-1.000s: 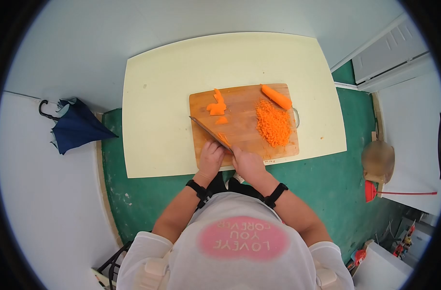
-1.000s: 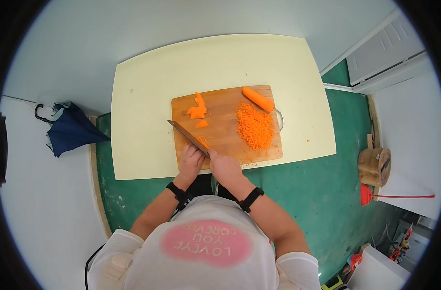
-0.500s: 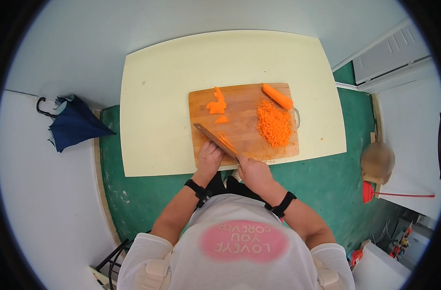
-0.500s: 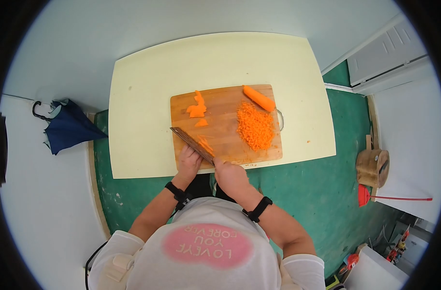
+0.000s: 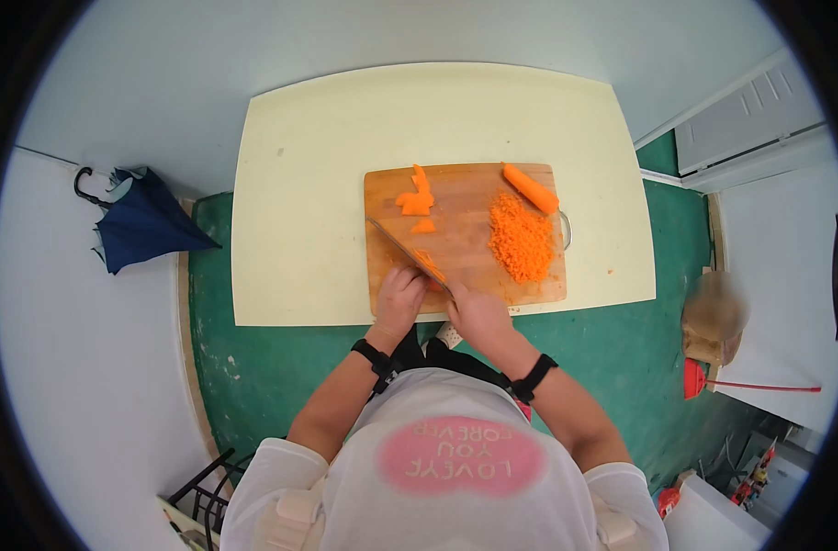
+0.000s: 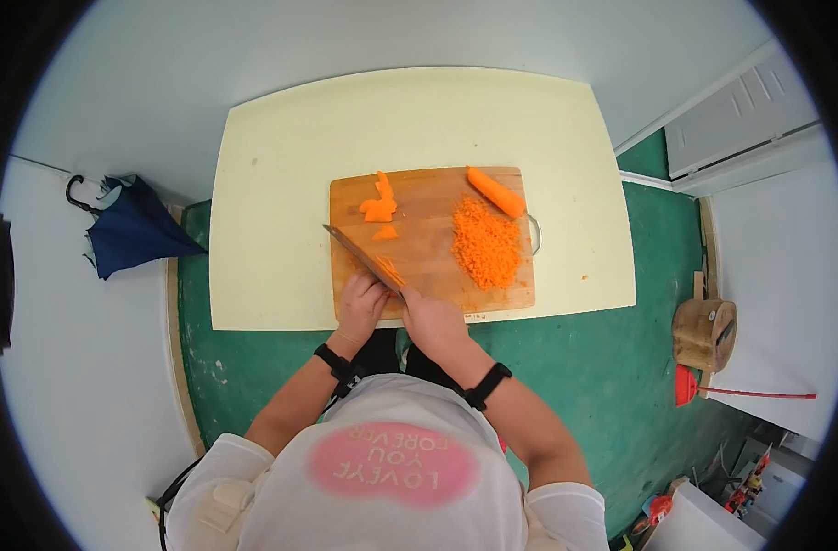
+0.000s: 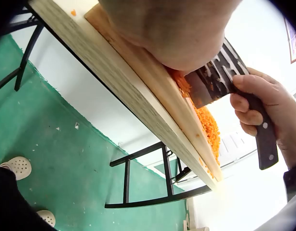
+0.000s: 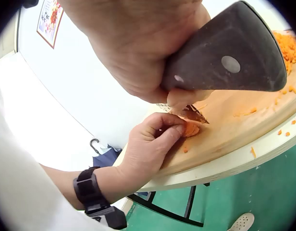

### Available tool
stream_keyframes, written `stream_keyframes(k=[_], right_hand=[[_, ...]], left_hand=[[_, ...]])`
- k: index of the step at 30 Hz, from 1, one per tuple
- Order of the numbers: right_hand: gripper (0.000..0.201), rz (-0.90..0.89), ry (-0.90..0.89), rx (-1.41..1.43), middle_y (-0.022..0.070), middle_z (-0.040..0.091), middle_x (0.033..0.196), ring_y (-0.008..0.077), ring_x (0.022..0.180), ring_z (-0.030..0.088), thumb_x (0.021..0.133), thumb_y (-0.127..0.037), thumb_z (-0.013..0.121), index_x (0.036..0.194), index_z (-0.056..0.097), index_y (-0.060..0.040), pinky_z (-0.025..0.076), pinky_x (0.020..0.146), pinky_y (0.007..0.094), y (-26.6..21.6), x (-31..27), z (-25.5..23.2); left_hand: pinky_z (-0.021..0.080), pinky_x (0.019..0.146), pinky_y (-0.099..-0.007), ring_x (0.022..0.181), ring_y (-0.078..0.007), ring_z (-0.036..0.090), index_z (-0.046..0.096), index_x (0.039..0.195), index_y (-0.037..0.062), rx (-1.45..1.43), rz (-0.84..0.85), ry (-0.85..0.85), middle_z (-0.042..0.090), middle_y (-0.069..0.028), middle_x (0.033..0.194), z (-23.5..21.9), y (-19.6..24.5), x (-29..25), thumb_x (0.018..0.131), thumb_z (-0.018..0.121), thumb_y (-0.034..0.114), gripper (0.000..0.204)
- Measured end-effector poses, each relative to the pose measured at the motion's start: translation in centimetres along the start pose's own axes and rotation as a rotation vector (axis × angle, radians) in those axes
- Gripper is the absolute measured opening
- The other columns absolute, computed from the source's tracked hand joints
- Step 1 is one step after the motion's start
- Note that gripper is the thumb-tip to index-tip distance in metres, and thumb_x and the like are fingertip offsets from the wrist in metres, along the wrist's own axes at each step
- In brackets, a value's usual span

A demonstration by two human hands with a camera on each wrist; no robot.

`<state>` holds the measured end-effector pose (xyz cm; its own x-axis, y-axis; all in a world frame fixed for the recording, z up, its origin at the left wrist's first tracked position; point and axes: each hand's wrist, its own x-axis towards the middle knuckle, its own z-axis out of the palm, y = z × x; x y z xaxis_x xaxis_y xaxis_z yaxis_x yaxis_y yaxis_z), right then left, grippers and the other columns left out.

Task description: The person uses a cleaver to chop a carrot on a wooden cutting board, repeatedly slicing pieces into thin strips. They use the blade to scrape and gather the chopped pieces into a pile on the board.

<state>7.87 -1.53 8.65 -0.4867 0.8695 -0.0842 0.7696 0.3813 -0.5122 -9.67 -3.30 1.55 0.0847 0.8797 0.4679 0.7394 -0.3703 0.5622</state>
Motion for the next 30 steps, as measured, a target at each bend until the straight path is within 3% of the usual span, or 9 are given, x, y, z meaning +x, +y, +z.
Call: stream_keyframes(k=[10,19,22,30], right_hand=[[0.017,-0.005,-0.012,0.003,0.0175,0.063,0.064,0.0354,0.06,0.065,0.087,-0.013,0.057,0.101,0.059,-0.0042,0.053,0.055,0.0465,-0.2,-1.8,-0.6],[0.024,0.087,-0.084,0.028,0.0225,0.066,0.076,0.0399,0.067,0.065,0.088,-0.018,0.058,0.108,0.059,-0.0052,0.052,0.059,0.0512,-0.1,2.1,1.1],[0.02,0.05,-0.009,0.118,0.0208,0.065,0.07,0.0382,0.064,0.066,0.088,-0.016,0.055,0.102,0.059,-0.004,0.053,0.059,0.0498,0.2,1.4,0.6],[0.016,0.024,-0.018,0.045,0.0187,0.064,0.067,0.0375,0.063,0.065,0.086,-0.014,0.057,0.099,0.058,-0.0031,0.053,0.058,0.0471,-0.3,-2.1,-0.8]], left_hand=[[0.05,0.08,-0.0399,0.091,-0.0325,0.058,0.068,0.092,0.003,0.016,-0.007,0.01,0.063,-0.0121,0.098,0.1,0.1,0.0,0.071,0.07,0.002,0.021],[0.049,0.079,-0.0407,0.091,-0.0326,0.058,0.066,0.087,0.0026,-0.009,0.007,-0.035,0.063,-0.0117,0.094,0.1,-0.2,0.1,0.071,0.07,0.001,0.016],[0.048,0.077,-0.0403,0.089,-0.032,0.058,0.066,0.088,0.0027,-0.027,-0.006,-0.016,0.062,-0.0113,0.093,0.4,-0.2,-0.4,0.072,0.07,0.002,0.016],[0.049,0.077,-0.0395,0.088,-0.0323,0.058,0.066,0.091,0.0016,-0.004,0.035,0.014,0.062,-0.0123,0.096,0.4,-0.3,-0.3,0.071,0.07,0.0,0.021]])
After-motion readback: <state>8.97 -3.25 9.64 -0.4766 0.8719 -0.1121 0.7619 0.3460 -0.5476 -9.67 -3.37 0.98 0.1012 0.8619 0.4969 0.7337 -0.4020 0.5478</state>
